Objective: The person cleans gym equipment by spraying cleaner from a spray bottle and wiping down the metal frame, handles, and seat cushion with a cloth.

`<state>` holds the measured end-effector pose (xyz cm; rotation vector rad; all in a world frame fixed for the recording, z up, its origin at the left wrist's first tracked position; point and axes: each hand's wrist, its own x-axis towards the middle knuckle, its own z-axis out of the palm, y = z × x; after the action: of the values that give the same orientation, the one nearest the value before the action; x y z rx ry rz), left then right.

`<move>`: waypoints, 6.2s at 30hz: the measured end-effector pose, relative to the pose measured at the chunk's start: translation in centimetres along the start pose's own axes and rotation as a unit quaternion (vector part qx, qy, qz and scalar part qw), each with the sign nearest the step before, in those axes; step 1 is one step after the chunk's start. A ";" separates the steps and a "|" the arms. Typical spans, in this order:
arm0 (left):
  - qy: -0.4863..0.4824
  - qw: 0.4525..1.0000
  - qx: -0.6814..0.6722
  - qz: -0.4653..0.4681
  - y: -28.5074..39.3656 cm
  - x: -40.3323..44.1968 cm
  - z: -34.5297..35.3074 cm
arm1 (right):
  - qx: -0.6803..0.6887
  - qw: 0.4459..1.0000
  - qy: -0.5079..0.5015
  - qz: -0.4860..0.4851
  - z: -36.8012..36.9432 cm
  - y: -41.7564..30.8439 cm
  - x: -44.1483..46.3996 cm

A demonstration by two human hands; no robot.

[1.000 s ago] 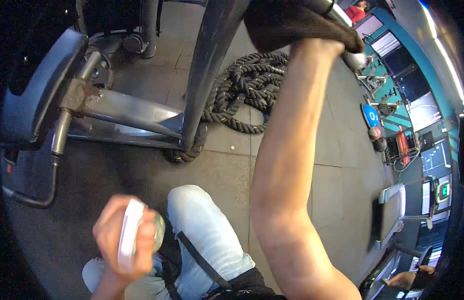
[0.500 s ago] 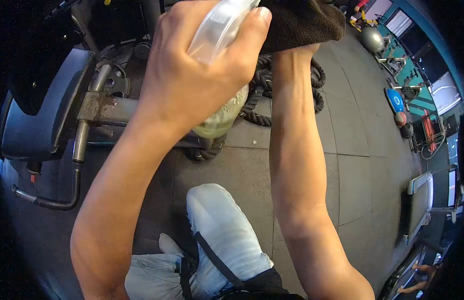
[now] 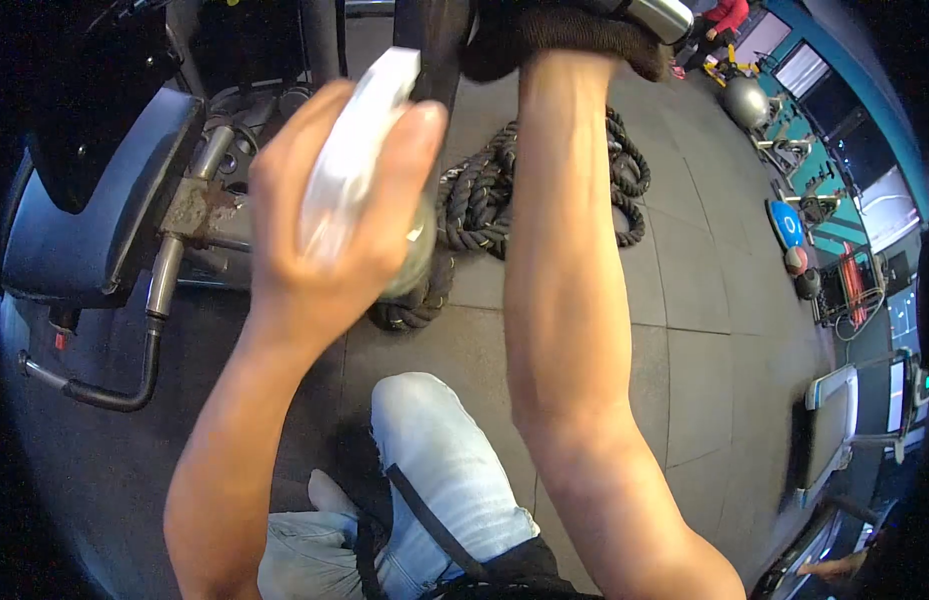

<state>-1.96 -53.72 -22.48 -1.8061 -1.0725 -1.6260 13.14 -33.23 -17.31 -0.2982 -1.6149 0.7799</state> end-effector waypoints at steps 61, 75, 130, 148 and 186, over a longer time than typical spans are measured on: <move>-0.060 0.916 -0.109 -0.383 5.5 -7.8 -17.4 | -0.815 0.319 -0.484 0.010 14.8 -3.7 2.1; -0.131 0.893 -0.165 -0.397 4.6 -7.4 -18.8 | -0.858 0.214 -0.465 -0.039 16.1 -5.5 0.3; -0.232 0.872 0.042 -0.430 4.2 -10.9 -18.4 | -0.426 0.899 0.042 -0.091 10.2 2.7 -13.3; -0.192 0.849 0.066 -0.489 11.1 -6.5 -23.0 | 0.237 0.940 0.193 0.153 10.6 9.2 -16.2; -0.125 0.848 0.019 -0.515 4.8 -11.3 -24.6 | -0.126 0.913 0.143 0.361 0.2 6.5 -13.5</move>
<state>-12.63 -78.38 -28.41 -1.4758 -2.4660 -1.8547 14.28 -36.62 -31.88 -1.1903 -1.3110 1.0165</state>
